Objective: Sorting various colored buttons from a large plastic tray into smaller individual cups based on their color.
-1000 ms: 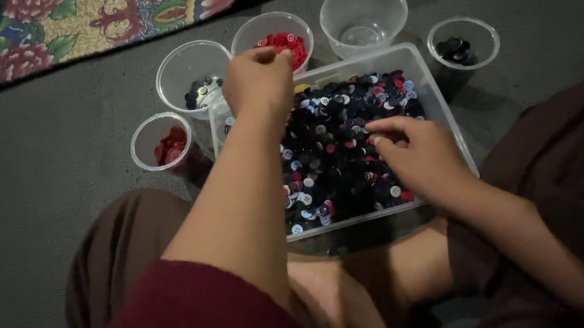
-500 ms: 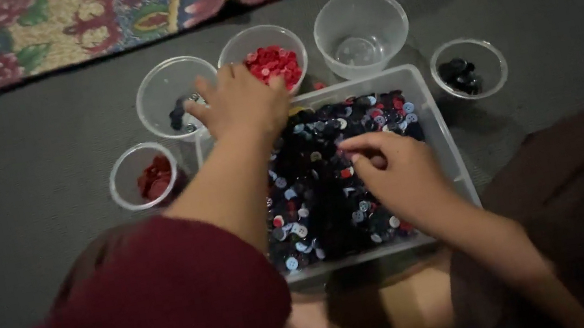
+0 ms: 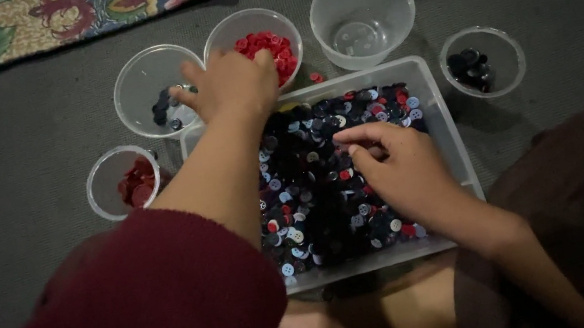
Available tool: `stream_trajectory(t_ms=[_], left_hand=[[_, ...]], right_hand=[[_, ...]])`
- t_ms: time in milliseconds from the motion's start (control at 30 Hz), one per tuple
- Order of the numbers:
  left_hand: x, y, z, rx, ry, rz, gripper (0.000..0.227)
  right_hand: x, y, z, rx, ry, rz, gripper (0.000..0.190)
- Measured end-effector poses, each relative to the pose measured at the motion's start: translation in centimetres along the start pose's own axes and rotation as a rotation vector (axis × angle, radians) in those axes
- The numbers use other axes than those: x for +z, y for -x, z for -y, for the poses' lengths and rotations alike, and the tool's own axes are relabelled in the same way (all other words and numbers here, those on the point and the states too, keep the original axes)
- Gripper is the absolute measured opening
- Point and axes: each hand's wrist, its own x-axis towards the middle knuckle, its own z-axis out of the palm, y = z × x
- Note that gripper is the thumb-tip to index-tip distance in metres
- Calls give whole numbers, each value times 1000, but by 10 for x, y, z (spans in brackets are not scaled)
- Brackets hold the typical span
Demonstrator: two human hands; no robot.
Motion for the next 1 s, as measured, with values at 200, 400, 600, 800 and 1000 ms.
stream_trajectory(t_ms=[200, 400, 600, 800, 1000], left_hand=[[6, 1, 16, 65, 42, -191, 52], [34, 94, 13, 592, 153, -1146, 11], [61, 182, 48, 525, 204, -165, 40], [47, 180, 58, 296, 59, 293, 72], [92, 162, 88, 149, 194, 240, 42]], right_hand=[[3, 15, 1, -27, -16, -33, 29], [3, 22, -29, -141, 213, -154, 26], [7, 21, -47, -7, 385, 98, 56], [5, 33, -50, -155, 543, 363, 55], [4, 33, -52, 50, 541, 299, 36]])
